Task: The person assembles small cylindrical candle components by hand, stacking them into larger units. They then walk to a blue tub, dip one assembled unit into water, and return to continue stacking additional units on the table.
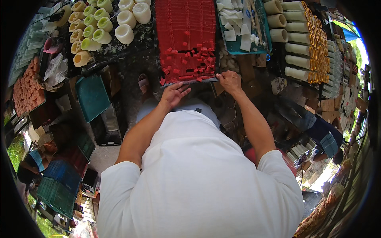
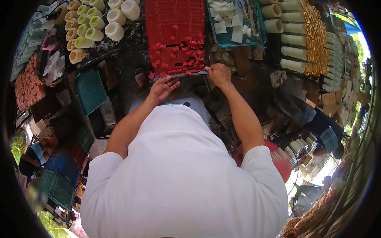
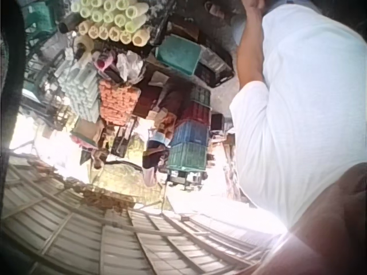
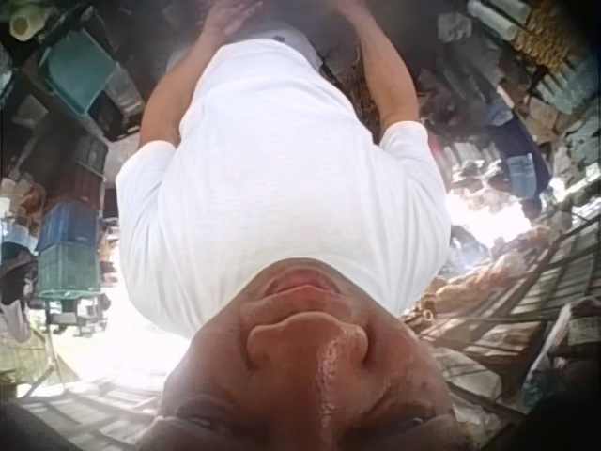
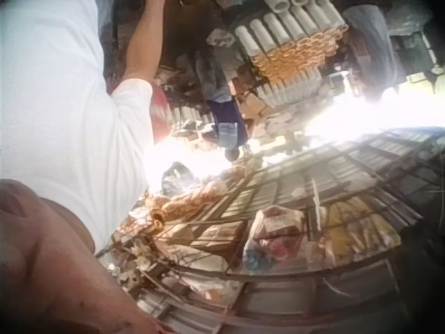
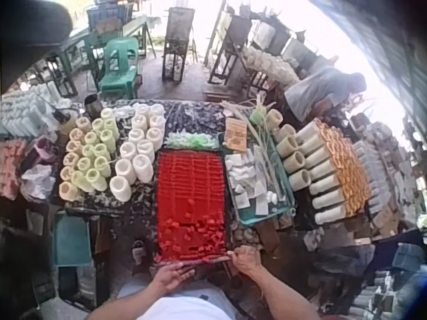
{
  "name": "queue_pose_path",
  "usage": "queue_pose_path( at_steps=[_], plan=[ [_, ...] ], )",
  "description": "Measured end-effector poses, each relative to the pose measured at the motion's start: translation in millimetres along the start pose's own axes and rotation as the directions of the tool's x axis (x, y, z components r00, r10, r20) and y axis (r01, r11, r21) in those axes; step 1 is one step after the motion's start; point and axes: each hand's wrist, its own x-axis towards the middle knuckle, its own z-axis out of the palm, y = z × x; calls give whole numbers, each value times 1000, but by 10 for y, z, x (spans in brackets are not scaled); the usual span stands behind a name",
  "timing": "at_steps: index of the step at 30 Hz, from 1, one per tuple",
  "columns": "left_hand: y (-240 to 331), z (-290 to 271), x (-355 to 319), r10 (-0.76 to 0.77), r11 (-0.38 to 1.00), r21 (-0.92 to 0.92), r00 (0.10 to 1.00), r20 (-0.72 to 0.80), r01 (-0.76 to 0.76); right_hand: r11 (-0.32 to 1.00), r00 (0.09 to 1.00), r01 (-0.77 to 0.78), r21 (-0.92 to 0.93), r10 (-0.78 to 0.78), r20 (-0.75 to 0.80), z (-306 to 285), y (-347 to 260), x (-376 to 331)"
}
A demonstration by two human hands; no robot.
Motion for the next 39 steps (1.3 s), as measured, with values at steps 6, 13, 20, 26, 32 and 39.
queue_pose_path(
  at_steps=[6,13,20,26,32,39],
  plan=[
    [0,54,-35,-3,999,36,1000,-9,4,986,992,127,107,-128,3,270,-552,200],
    [29,66,-75,6,999,52,1000,-18,-6,970,982,185,157,-177,-60,412,-855,178],
    [40,-71,-14,46,999,-18,999,-29,-46,996,998,60,72,-59,-25,212,-454,172],
    [51,8,-85,49,998,27,998,-50,-48,946,962,267,184,-248,-116,573,-1305,390],
    [85,12,-128,66,997,43,996,-58,-63,961,968,240,136,-226,-111,378,-1166,187],
    [144,-2,-157,230,971,91,964,-130,-220,997,982,-40,-61,28,-185,-24,-282,-57]
  ],
)
